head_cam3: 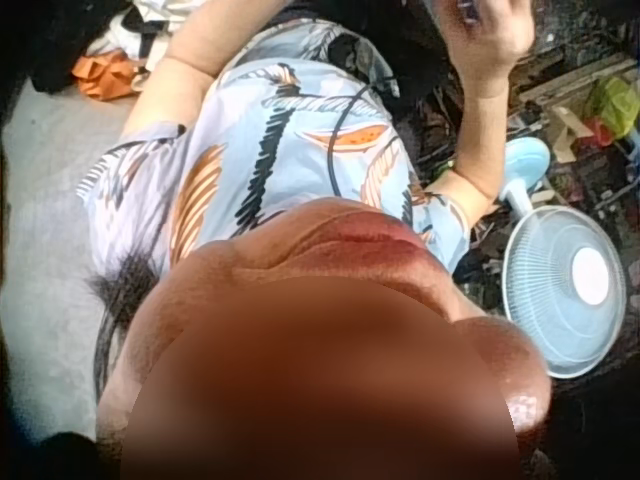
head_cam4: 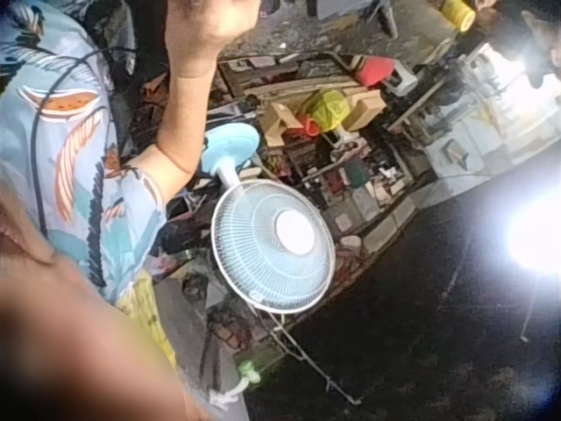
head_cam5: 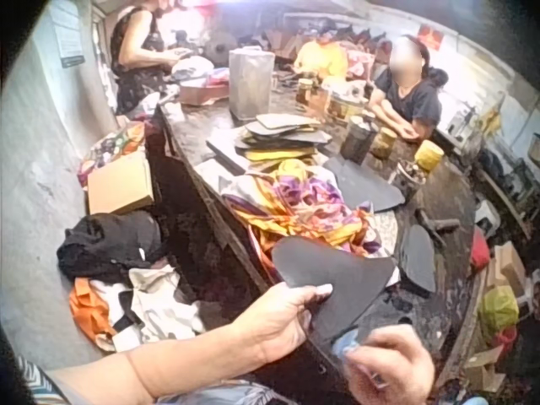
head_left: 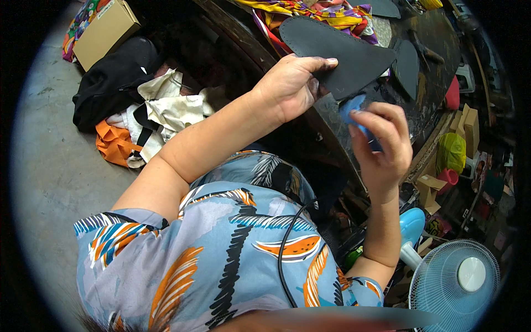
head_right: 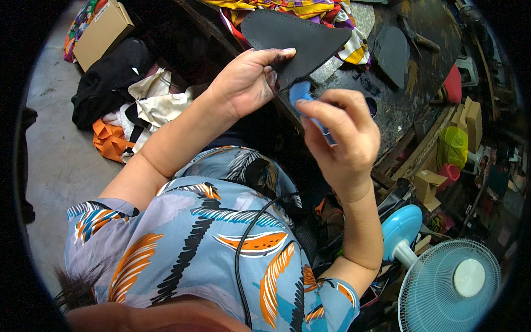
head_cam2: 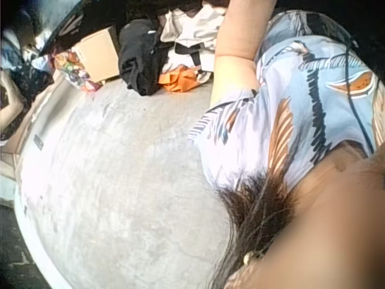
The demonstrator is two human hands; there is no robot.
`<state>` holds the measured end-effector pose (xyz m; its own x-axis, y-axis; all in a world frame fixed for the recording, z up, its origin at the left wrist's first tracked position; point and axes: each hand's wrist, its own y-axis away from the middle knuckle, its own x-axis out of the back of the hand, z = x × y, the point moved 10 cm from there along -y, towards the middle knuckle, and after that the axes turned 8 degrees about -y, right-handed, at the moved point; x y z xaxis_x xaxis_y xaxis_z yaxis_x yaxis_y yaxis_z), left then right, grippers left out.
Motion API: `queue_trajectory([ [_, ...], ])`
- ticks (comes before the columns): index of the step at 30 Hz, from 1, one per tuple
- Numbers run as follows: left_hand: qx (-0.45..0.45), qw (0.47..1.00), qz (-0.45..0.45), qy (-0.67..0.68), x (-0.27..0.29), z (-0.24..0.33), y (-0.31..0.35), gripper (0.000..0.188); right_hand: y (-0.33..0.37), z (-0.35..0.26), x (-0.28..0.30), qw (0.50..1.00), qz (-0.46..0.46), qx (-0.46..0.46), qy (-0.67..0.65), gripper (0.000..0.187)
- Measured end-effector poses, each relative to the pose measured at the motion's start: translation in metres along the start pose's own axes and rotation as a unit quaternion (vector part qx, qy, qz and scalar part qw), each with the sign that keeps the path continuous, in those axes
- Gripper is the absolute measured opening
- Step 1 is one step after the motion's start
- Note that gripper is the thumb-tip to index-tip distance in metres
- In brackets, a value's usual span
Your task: The person repeatedly smooths the edges of black shoe insoles using a blue sanding block. They pick up each insole, rub its perimeter against the block, then place it back on the table. The process is repeated for multiple insoles throughout the clip.
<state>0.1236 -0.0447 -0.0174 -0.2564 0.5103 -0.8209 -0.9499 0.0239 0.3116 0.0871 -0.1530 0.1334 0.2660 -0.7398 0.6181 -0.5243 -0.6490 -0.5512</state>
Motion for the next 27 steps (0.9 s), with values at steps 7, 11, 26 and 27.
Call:
queue_trajectory([
  [7, -0.010, 0.999, 0.015, -0.041, 0.000, 0.001, 0.005, 0.020, -0.003, -0.001, 0.031, 0.986, 0.085, 0.037, 0.140, 0.040],
  [11, -0.003, 0.999, 0.008, -0.041, -0.001, -0.001, 0.007, 0.020, -0.008, 0.014, 0.045, 0.985, 0.109, -0.009, 0.131, 0.035],
  [26, 0.005, 0.998, -0.011, -0.067, 0.002, -0.004, 0.009, 0.019, -0.006, 0.030, 0.052, 0.984, 0.166, -0.002, 0.071, 0.030],
  [27, 0.011, 0.997, -0.019, -0.069, 0.001, -0.003, 0.012, 0.019, -0.006, 0.046, 0.053, 0.983, 0.168, -0.056, 0.037, 0.024],
])
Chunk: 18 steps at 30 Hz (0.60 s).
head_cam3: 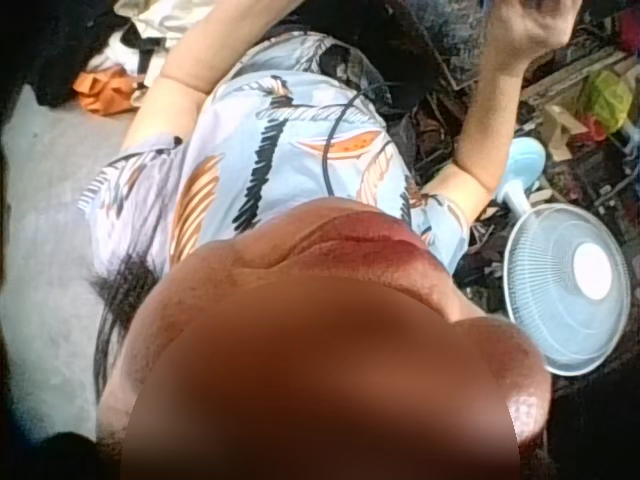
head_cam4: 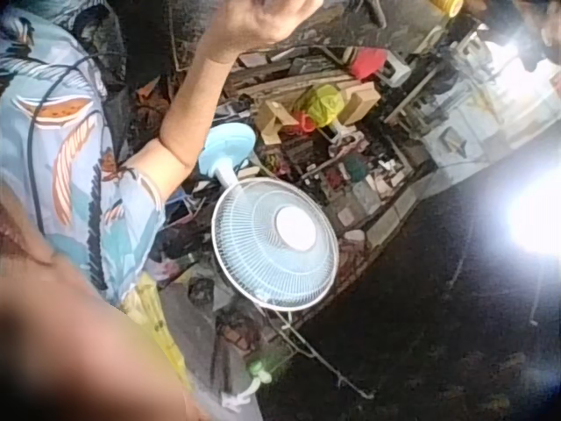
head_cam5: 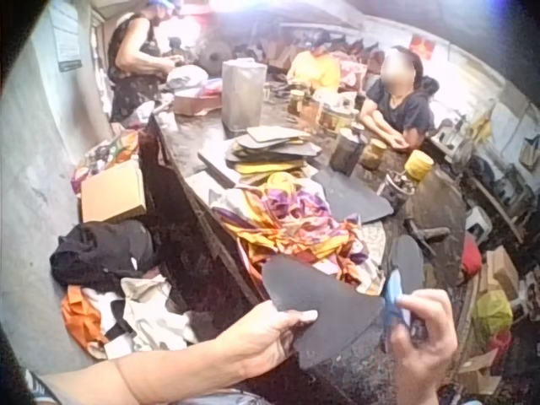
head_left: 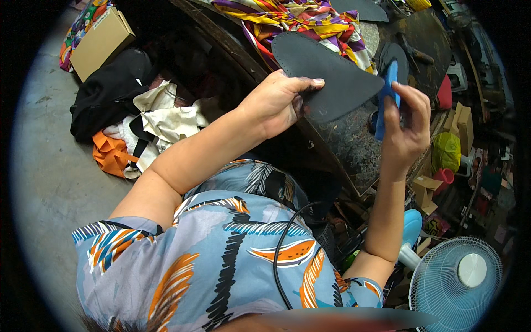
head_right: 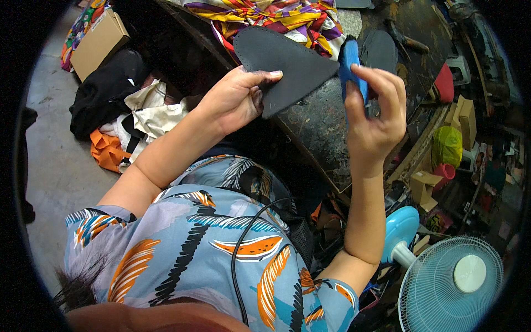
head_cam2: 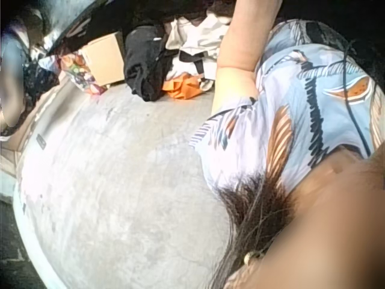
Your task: The person repeatedly smooths the edges of black shoe insoles using a blue sanding block. They pick up each insole, rub its perimeter against the block, then place it back on the table. The process is repeated for multiple insoles throughout the clip.
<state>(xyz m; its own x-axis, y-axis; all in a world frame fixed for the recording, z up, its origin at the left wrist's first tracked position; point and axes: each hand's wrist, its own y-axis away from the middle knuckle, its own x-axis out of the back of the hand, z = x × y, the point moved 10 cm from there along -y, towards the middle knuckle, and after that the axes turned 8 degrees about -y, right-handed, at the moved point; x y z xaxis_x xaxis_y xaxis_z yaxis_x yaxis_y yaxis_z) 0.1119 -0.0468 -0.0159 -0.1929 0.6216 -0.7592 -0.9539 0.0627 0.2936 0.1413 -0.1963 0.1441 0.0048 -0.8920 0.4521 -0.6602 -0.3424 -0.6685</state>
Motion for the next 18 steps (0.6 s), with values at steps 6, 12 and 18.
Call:
queue_trajectory([
  [6, -0.415, 0.817, 0.022, -0.400, -0.025, 0.112, 0.047, 0.026, -0.003, 0.081, -0.038, 0.922, 0.000, -0.261, -0.285, 0.023],
  [12, -0.440, 0.309, 0.020, -0.843, -0.058, 0.076, 0.031, 0.026, -0.003, 0.138, -0.081, 0.832, 0.073, -0.381, -0.396, 0.021],
  [18, -0.420, 0.602, -0.057, -0.677, -0.042, 0.077, 0.039, 0.037, -0.002, 0.152, -0.081, 0.840, 0.066, -0.367, -0.395, 0.022],
])
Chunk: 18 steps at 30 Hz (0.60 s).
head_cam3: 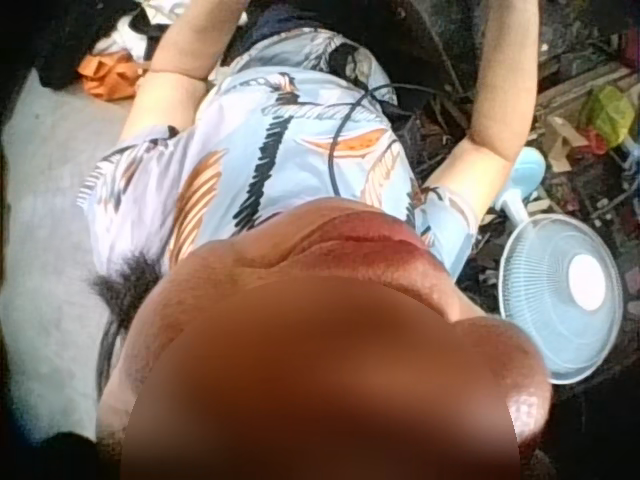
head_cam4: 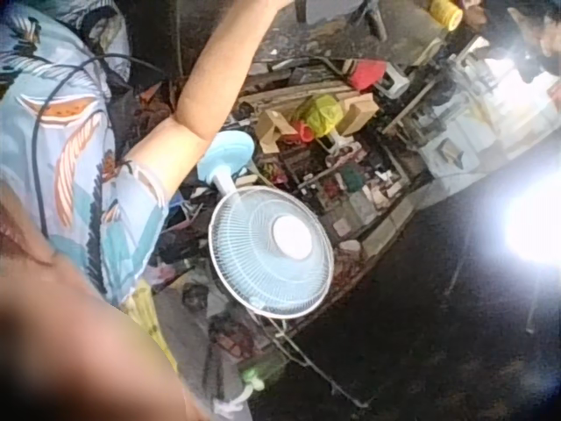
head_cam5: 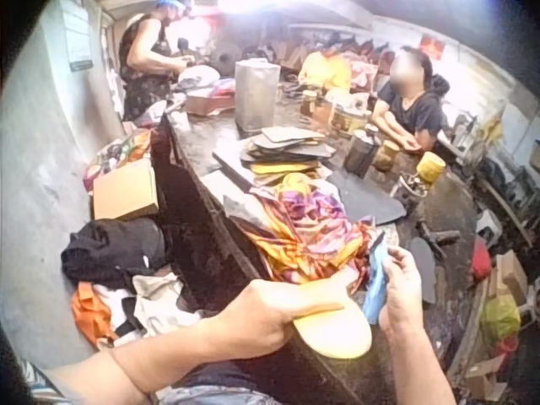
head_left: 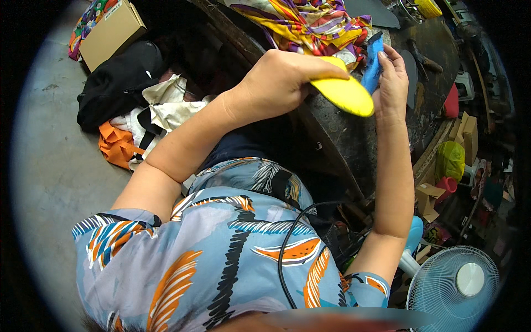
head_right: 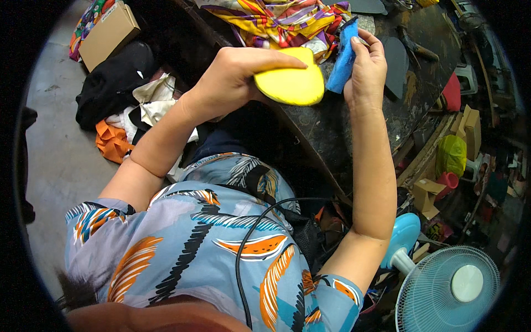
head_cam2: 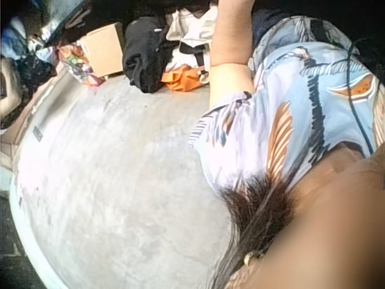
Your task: The person repeatedly smooths the edges of black shoe insoles using a blue sanding block. They pick up each insole, rub its perimeter against the block, then place it back on the table. The process is repeated for multiple insoles throughout the clip.
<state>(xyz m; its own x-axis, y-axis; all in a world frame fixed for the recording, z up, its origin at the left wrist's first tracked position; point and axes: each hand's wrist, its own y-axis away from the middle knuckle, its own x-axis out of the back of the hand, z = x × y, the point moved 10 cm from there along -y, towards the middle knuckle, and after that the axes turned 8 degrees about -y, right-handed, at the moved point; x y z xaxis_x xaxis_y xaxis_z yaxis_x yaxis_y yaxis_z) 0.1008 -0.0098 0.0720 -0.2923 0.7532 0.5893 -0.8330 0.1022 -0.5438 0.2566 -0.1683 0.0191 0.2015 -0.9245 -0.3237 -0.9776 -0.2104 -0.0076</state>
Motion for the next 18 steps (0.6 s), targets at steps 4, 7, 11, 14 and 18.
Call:
queue_trajectory([
  [4, 0.169, 0.822, 0.159, 0.521, 0.017, -0.046, 0.009, 0.011, 0.008, -0.015, -0.008, 0.998, -0.023, -0.015, -0.052, 0.025],
  [7, 0.309, 0.727, 0.238, 0.565, 0.005, -0.078, 0.026, 0.011, 0.031, -0.041, -0.017, 0.998, -0.033, -0.013, -0.046, 0.033],
  [11, 0.322, 0.653, 0.209, 0.653, -0.027, -0.068, 0.029, 0.017, 0.070, -0.047, -0.036, 0.996, -0.062, -0.030, -0.056, 0.038],
  [14, 0.290, 0.594, 0.156, 0.734, -0.048, -0.045, 0.029, 0.018, 0.079, -0.037, -0.040, 0.998, -0.045, -0.021, -0.043, 0.048],
  [18, 0.346, 0.670, 0.236, 0.613, -0.026, -0.064, 0.041, 0.028, 0.075, -0.041, -0.035, 0.998, -0.033, 0.028, 0.042, 0.050],
])
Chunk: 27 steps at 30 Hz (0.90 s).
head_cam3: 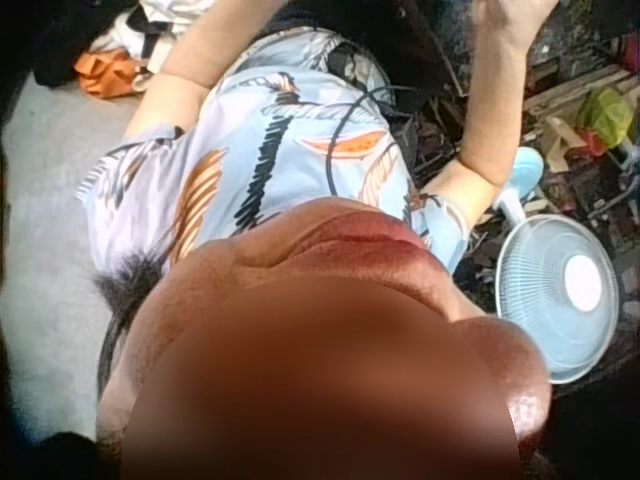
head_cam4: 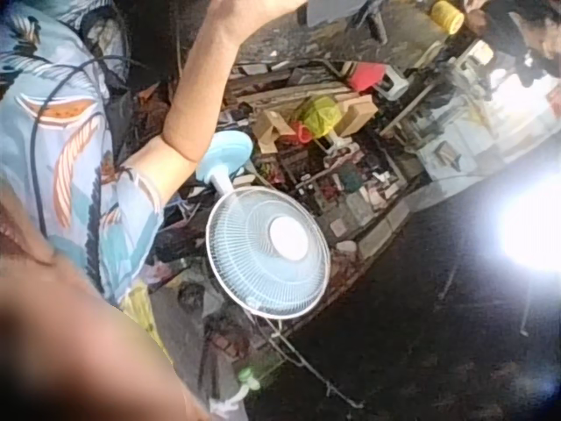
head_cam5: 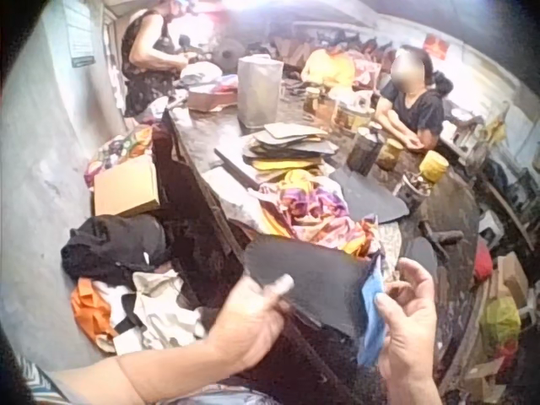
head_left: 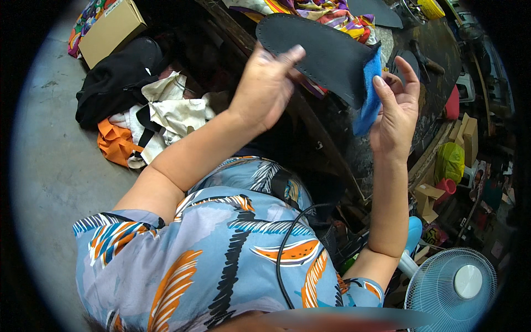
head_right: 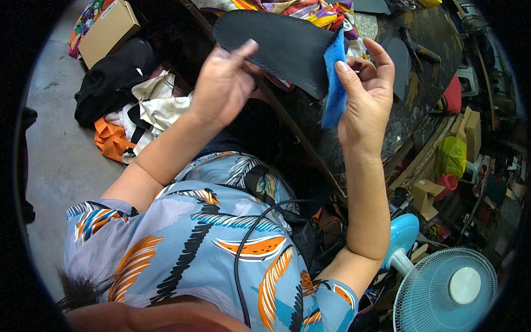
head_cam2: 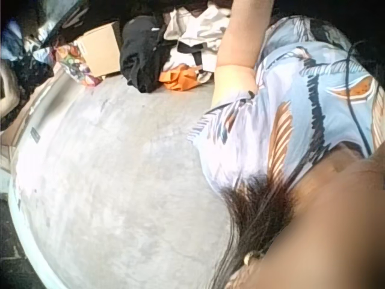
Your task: The person repeatedly smooths the edges of black shoe insoles using a blue sanding block. They pick up each insole, rub its perimeter against the block, then place it back on the table. The process is repeated for multiple insoles throughout the clip.
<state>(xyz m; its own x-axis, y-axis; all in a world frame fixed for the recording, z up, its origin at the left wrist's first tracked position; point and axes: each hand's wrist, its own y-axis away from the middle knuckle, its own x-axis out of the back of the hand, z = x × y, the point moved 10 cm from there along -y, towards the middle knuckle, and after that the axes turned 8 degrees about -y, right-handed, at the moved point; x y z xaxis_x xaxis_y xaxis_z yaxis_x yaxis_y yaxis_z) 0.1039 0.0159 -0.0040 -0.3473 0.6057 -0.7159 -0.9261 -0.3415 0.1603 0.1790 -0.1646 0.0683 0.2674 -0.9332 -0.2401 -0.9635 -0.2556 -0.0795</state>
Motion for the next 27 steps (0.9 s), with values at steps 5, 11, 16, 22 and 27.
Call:
queue_trajectory([
  [5, -0.605, 0.604, 0.097, -0.509, -0.050, 0.117, 0.048, 0.045, 0.009, -0.018, -0.013, 0.989, -0.073, 0.084, 0.096, 0.049],
  [11, -0.269, 0.688, -0.169, -0.653, -0.052, 0.058, 0.007, 0.037, 0.021, -0.018, -0.029, 0.986, -0.125, 0.084, 0.078, 0.047],
  [16, -0.026, 0.913, -0.158, -0.374, -0.014, 0.025, -0.011, 0.031, 0.009, -0.023, 0.007, 0.994, -0.063, 0.011, 0.088, 0.031],
  [22, 0.059, 0.960, -0.127, -0.243, -0.006, -0.006, -0.012, 0.030, 0.028, -0.014, 0.001, 0.988, -0.126, -0.061, 0.065, 0.028],
  [27, 0.094, 0.974, -0.098, -0.184, -0.001, -0.017, -0.014, 0.027, 0.037, -0.046, -0.008, 0.969, -0.143, 0.094, 0.177, 0.025],
])
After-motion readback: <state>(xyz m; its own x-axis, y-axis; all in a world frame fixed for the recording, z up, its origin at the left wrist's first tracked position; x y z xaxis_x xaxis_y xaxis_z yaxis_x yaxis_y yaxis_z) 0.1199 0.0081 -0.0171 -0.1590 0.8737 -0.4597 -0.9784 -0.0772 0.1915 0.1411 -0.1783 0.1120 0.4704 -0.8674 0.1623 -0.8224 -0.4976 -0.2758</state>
